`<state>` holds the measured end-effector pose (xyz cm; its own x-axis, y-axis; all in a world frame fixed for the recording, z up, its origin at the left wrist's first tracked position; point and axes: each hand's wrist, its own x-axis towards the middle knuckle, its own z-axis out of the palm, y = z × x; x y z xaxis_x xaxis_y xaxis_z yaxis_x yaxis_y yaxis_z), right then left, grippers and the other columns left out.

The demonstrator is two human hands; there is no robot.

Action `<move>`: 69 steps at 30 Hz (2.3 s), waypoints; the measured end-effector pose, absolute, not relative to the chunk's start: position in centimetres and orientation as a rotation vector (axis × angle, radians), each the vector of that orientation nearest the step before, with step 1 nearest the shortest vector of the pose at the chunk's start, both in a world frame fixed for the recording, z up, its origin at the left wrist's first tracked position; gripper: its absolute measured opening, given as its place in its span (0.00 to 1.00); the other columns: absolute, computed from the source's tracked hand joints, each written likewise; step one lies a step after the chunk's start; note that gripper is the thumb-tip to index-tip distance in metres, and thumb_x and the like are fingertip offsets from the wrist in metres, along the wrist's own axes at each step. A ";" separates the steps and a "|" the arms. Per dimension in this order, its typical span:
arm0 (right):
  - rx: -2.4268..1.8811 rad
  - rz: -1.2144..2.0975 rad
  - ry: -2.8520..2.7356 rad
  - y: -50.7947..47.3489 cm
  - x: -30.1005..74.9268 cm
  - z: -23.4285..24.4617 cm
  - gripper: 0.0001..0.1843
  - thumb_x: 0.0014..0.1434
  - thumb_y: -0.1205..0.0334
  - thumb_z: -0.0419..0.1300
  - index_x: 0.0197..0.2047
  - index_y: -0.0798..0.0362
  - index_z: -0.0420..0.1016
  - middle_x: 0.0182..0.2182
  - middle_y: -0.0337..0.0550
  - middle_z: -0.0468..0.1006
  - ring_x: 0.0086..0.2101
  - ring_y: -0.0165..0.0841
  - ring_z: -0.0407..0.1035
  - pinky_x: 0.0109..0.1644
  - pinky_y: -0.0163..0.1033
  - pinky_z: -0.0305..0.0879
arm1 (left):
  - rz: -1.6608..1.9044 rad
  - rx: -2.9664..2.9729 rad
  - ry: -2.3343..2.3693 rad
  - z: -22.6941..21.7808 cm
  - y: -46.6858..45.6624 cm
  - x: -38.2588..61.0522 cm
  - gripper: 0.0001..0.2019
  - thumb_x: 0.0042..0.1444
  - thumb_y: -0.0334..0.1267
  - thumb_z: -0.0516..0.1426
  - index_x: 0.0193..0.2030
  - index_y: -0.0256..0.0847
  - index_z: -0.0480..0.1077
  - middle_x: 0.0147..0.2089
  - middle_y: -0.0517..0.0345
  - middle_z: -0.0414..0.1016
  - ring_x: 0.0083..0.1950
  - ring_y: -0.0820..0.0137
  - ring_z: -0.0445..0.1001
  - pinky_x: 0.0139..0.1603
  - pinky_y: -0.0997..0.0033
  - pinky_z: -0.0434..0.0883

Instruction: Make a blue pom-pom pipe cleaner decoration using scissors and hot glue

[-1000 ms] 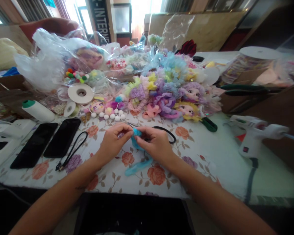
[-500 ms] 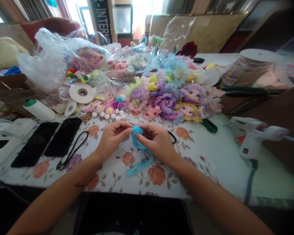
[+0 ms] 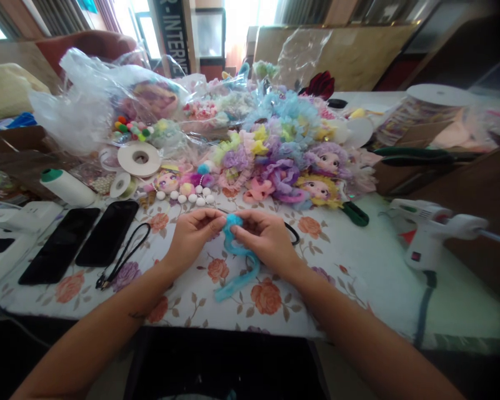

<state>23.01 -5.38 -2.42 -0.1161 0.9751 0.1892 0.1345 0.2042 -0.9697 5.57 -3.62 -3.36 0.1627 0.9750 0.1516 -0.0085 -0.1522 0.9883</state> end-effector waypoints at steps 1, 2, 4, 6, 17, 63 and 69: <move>-1.103 1.118 -1.435 -5.3 23.0 -2.3 0.12 0.53 0.58 0.66 0.39 0.55 0.80 0.25 0.39 0.78 0.25 0.29 0.71 0.28 0.33 0.68 | 1.209 1.358 1.002 -3.4 -3.6 5.5 0.10 0.55 0.45 0.64 0.36 0.41 0.78 0.29 0.60 0.75 0.29 0.76 0.70 0.30 0.77 0.69; -1.094 1.174 -1.392 -5.2 23.0 -2.2 0.12 0.53 0.57 0.66 0.39 0.55 0.80 0.26 0.39 0.78 0.25 0.29 0.71 0.29 0.34 0.70 | 1.226 1.335 0.996 -3.4 -3.6 5.4 0.10 0.55 0.46 0.64 0.36 0.41 0.78 0.30 0.59 0.76 0.30 0.76 0.71 0.32 0.77 0.70; -1.084 1.255 -1.327 -5.2 23.1 -2.1 0.13 0.53 0.56 0.67 0.39 0.54 0.80 0.27 0.40 0.79 0.27 0.31 0.74 0.31 0.35 0.73 | 1.236 1.331 1.006 -3.4 -3.6 5.3 0.10 0.53 0.45 0.65 0.37 0.41 0.78 0.31 0.59 0.77 0.31 0.75 0.72 0.32 0.77 0.70; -1.076 1.288 -1.312 -5.2 23.1 -2.0 0.14 0.52 0.54 0.68 0.40 0.53 0.81 0.29 0.41 0.81 0.29 0.33 0.76 0.34 0.37 0.75 | 1.210 1.370 1.024 -3.3 -3.6 5.3 0.10 0.50 0.44 0.67 0.36 0.41 0.78 0.30 0.60 0.76 0.28 0.76 0.70 0.29 0.77 0.68; -1.109 1.179 -1.403 -5.6 22.8 -2.8 0.11 0.54 0.57 0.65 0.39 0.52 0.82 0.27 0.40 0.80 0.29 0.34 0.75 0.34 0.39 0.75 | 1.202 1.585 1.100 -3.7 -3.7 5.4 0.09 0.52 0.44 0.65 0.33 0.41 0.77 0.33 0.57 0.78 0.31 0.71 0.72 0.29 0.73 0.69; -0.975 1.333 -1.124 -4.9 22.8 -3.0 0.18 0.41 0.55 0.76 0.33 0.50 0.77 0.32 0.39 0.81 0.35 0.34 0.76 0.45 0.42 0.75 | 1.214 1.552 1.070 -3.4 -4.0 5.8 0.12 0.51 0.44 0.67 0.39 0.41 0.78 0.36 0.55 0.80 0.36 0.68 0.77 0.33 0.72 0.74; -0.980 1.304 -1.179 -4.9 23.0 -2.8 0.16 0.41 0.54 0.77 0.32 0.50 0.80 0.30 0.39 0.82 0.31 0.34 0.76 0.41 0.42 0.75 | 1.274 1.550 1.044 -3.4 -3.8 5.6 0.06 0.50 0.42 0.67 0.34 0.43 0.80 0.35 0.57 0.80 0.36 0.69 0.76 0.34 0.71 0.74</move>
<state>22.96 -4.90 -2.78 -0.0889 0.9929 0.0790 -0.1788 0.0622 -0.9819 5.58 -3.81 -3.38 0.1313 0.9521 0.2763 0.0838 -0.2884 0.9538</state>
